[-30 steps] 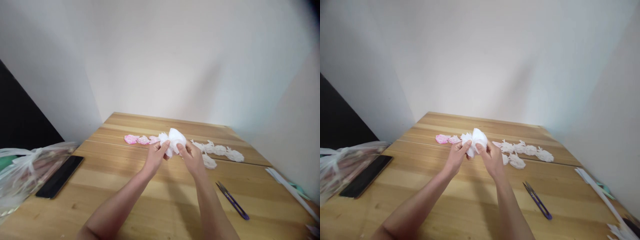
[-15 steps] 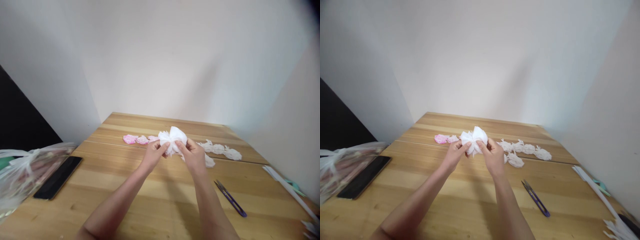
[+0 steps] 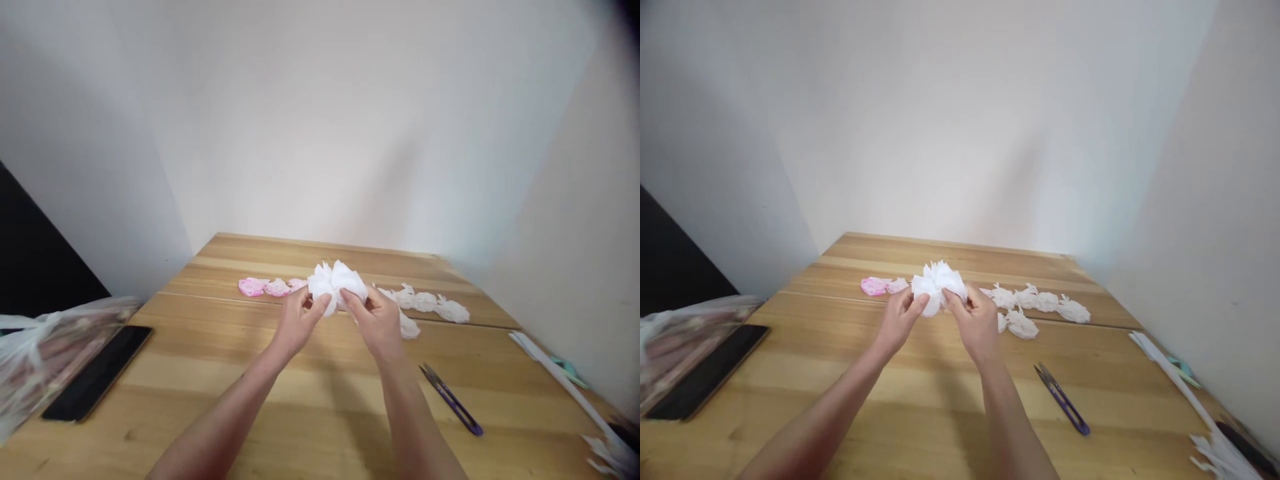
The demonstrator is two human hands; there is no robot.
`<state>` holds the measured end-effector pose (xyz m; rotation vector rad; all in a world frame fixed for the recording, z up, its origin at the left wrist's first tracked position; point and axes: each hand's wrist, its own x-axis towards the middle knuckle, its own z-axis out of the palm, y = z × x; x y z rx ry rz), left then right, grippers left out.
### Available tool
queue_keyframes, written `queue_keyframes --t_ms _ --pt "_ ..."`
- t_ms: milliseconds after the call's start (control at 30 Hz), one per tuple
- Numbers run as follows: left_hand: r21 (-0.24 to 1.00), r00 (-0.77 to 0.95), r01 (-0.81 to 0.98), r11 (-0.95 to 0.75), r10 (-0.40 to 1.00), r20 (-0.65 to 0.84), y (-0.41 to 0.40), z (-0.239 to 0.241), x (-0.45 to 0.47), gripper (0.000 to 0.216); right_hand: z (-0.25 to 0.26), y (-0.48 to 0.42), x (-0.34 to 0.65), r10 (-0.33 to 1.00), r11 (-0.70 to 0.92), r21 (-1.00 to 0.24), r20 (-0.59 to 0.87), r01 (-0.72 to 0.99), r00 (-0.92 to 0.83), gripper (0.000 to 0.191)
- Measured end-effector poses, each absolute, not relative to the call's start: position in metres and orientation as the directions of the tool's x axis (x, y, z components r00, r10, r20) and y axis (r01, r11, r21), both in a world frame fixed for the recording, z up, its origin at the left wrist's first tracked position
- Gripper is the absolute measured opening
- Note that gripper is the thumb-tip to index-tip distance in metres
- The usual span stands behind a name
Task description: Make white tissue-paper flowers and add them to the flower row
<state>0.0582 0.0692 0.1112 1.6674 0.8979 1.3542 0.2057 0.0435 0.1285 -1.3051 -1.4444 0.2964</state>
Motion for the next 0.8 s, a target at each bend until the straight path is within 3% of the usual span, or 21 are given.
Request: queue_keyframes --t_ms 233,467,533,667,800 --pt "0.894 0.066 0.12 -0.431 0.902 0.426 0.0681 0.1078 0.0595 0.037 0.1311 0.0437 0.2055 0.858 0.388 -0.763 0.504 0.516 0.1 0.029" --pt "0.627 0.208 0.378 -0.681 0.722 0.66 0.0665 0.1089 0.0576 0.027 0.1322 0.0447 0.2085 0.823 0.359 -0.691 0.551 0.627 0.136 0.035" --pt "0.651 0.2 0.349 -0.675 0.732 0.651 0.068 0.1082 0.0582 0.026 0.1303 0.0453 0.2078 0.816 0.35 -0.707 0.553 0.615 0.171 0.039" --pt "0.812 0.142 0.176 -0.557 0.83 0.539 0.0693 0.1085 0.0596 0.032 0.1286 0.0449 0.2065 0.841 0.32 -0.765 0.501 0.559 0.204 0.037" --pt "0.842 0.098 0.145 -0.519 0.855 0.51 0.07 0.111 0.0628 0.027 0.1309 0.0432 0.2061 0.853 0.323 -0.759 0.492 0.565 0.173 0.034"
